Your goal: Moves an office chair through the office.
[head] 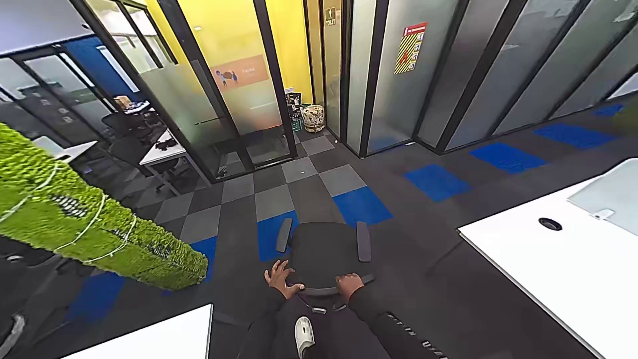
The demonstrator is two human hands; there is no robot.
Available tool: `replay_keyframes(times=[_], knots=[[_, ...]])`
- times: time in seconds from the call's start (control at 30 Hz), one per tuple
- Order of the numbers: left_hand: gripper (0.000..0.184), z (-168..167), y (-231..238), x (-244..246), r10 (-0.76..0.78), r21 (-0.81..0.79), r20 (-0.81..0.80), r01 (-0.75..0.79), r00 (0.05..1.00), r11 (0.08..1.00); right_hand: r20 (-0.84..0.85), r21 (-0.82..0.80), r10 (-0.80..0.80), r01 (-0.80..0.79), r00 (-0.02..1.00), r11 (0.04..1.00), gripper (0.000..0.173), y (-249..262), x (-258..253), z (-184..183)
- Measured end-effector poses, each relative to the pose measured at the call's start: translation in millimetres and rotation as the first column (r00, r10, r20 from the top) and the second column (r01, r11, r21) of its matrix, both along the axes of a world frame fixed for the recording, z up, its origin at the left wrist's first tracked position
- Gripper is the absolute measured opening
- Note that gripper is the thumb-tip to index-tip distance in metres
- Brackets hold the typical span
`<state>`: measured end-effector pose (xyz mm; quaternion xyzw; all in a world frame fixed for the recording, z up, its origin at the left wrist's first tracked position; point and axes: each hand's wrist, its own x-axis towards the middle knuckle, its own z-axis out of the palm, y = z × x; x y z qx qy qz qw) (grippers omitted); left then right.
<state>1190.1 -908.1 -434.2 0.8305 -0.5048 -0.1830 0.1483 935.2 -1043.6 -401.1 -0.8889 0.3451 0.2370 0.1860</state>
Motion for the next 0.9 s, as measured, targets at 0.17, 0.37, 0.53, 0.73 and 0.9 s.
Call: replay_keyframes(times=[0.17,0.37,0.53,0.73,0.9], knots=[[0.088,9,-78,60,-0.251,0.176,0.009,0.246,0.968,0.953,-0.026,-0.027,-0.107,0.107,0.994,0.994,0.041,-49,43,-4],[0.085,16,-161,102,-0.458,0.420,0.057,0.395,0.887,0.817,-0.008,-0.052,-0.251,0.250,0.968,0.967,0.045,-81,79,-4],[0.064,11,-225,115,-0.458,0.494,0.109,0.352,0.882,0.795,0.043,-0.040,-0.225,0.227,0.973,0.973,0.048,-117,89,-5],[0.052,7,-307,123,-0.512,0.550,0.148,0.360,0.846,0.754,0.046,-0.035,-0.264,0.265,0.964,0.964,0.053,-179,74,-12],[0.063,2,-377,123,-0.552,0.565,0.206,0.363,0.808,0.741,0.160,-0.065,-0.263,0.276,0.951,0.959,0.046,-227,69,-23]])
